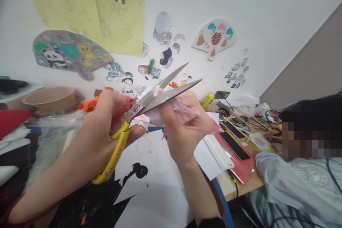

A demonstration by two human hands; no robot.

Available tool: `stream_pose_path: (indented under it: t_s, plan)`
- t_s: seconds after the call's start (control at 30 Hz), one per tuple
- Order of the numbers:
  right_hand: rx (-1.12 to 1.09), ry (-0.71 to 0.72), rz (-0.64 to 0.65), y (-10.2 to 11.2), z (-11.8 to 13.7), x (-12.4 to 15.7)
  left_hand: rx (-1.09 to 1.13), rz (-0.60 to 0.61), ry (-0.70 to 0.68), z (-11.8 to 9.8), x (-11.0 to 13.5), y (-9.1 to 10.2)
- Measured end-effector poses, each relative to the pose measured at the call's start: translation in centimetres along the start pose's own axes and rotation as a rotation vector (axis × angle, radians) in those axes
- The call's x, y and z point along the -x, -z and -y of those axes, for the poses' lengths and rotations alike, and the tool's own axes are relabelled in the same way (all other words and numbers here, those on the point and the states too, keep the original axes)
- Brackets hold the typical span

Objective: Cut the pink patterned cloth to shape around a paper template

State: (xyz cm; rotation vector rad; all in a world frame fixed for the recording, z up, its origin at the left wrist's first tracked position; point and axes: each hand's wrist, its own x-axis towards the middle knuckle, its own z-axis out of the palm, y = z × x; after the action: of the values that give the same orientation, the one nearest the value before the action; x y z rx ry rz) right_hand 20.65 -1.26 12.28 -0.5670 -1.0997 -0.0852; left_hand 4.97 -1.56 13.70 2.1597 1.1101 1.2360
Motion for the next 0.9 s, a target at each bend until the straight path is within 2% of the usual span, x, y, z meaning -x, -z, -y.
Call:
stream_pose_path:
  t_s: [0.37, 0.6, 0.9]
  plan:
    - [-0.030, -0.020, -0.102, -0.8, -1.3, 1.0, 0.014, 0.024, -0.036, 0.2, 0.3, -0.2]
    - [-0.028, -0.018, -0.119, -0.8, -1.6, 1.1, 0.003, -0.010, -0.072, 0.5, 0.4, -0.4]
    - [-0.092, 0.032, -0.086, -0.6, -1.8, 0.6, -0.043, 0.005, -0.062, 0.1, 0.0, 0.1]
